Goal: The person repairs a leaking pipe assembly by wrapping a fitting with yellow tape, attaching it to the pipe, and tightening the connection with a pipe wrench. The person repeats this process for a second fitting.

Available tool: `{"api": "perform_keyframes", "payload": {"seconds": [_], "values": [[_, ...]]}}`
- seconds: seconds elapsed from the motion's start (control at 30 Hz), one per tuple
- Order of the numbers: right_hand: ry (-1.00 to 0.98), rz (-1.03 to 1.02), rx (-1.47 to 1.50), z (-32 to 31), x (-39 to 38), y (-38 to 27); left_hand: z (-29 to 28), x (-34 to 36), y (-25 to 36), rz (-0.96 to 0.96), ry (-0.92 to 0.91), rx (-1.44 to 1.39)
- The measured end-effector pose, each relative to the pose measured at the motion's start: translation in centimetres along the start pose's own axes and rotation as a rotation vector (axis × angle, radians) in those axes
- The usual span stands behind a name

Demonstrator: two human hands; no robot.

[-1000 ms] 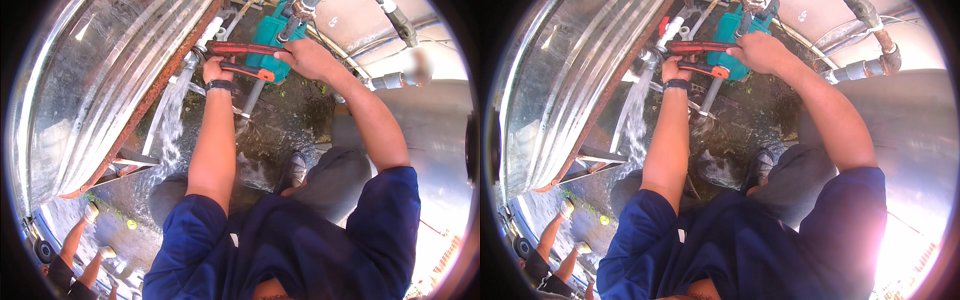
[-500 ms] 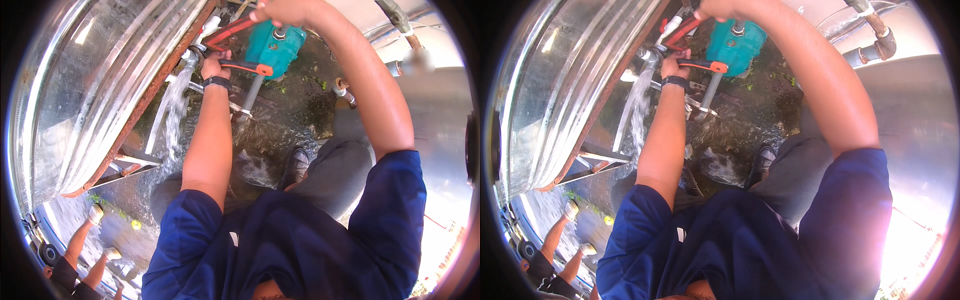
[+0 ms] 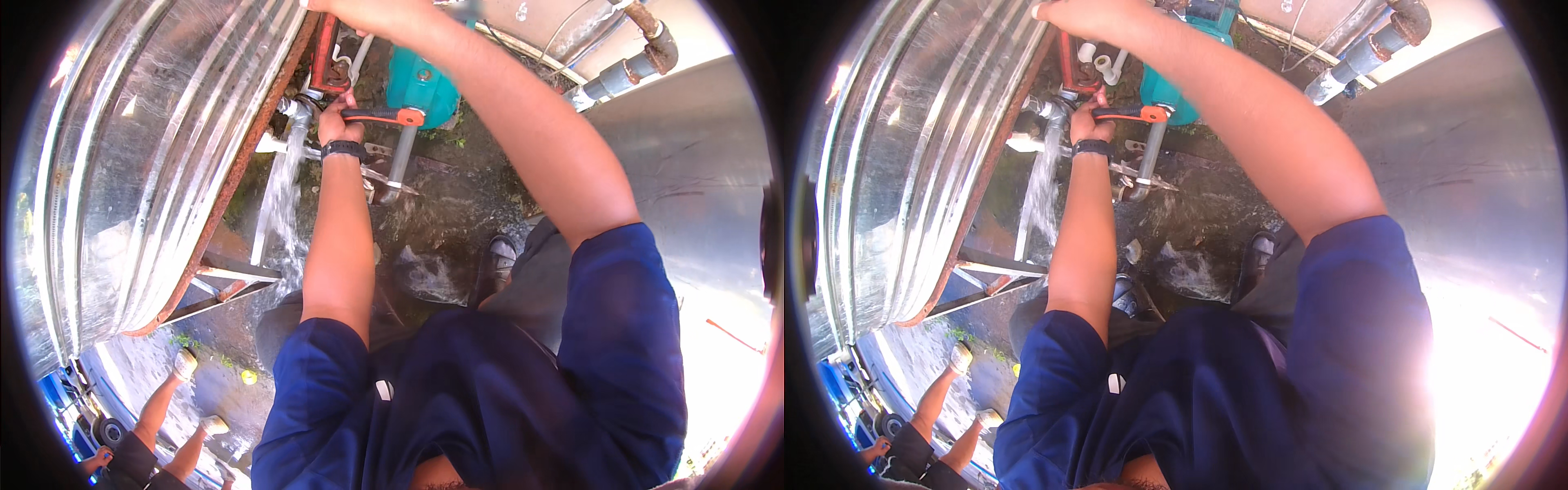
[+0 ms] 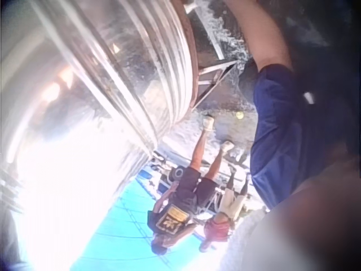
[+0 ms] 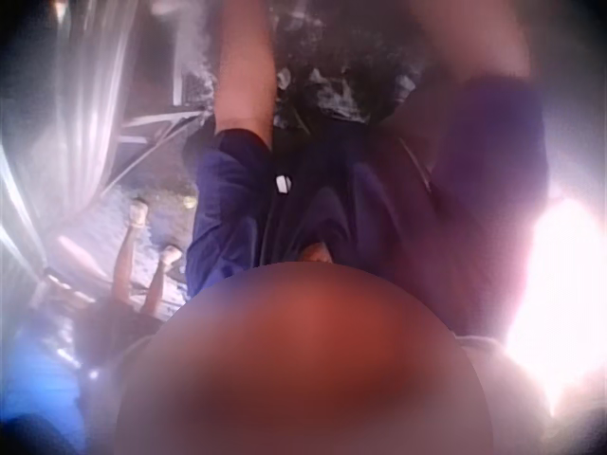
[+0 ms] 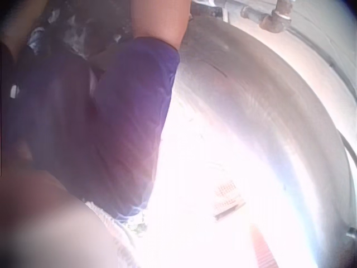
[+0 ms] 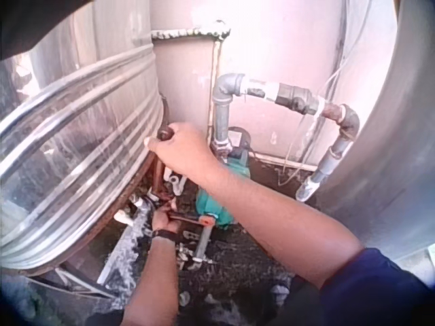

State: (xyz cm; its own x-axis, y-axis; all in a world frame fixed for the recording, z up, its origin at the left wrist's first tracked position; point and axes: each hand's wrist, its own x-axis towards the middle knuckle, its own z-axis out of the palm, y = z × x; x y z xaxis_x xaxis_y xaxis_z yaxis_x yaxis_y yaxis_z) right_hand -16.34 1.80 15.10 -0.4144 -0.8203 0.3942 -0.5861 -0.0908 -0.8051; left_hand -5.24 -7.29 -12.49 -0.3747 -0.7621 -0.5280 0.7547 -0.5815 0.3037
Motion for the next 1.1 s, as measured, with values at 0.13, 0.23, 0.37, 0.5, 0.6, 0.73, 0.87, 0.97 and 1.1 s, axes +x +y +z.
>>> {"api": "perform_keyframes", "payload": {"seconds": [0.13,0.23,0.37,0.5,0.6,0.73,0.87,0.97,1.1], "values": [[0.188,0.081,-0.004,1.5,-1.2,1.2,-0.2,0.1,0.0,-0.067,-0.025,-0.084],[0.288,0.24,-0.004,1.8,-3.3,3.3,-0.4,-0.2,-0.1,-0.078,0.015,-0.072],[0.426,0.629,0.675,1.0,-7.8,8.0,-0.4,-0.4,-0.1,-0.042,0.019,0.033],[0.536,0.839,1.13,0.9,-11.9,12.4,-0.1,-0.5,0.0,-0.03,0.056,0.078],[0.538,0.903,1.222,1.2,-13.4,14.3,0.1,-0.5,0.0,-0.055,0.078,0.116],[0.522,1.006,1.254,1.1,-14.6,14.9,0.1,-0.2,-0.1,-0.046,0.09,0.107],[0.54,1.016,1.188,0.8,-13.9,14.2,-0.4,0.3,-0.4,-0.03,0.085,0.098],[0.477,0.786,1.059,0.5,-11.5,13.3,-0.5,0.5,-0.6,0.024,0.103,0.052],[0.447,0.731,0.962,0.3,-10.0,11.3,-0.2,0.5,-0.5,-0.01,0.07,0.03]]}}
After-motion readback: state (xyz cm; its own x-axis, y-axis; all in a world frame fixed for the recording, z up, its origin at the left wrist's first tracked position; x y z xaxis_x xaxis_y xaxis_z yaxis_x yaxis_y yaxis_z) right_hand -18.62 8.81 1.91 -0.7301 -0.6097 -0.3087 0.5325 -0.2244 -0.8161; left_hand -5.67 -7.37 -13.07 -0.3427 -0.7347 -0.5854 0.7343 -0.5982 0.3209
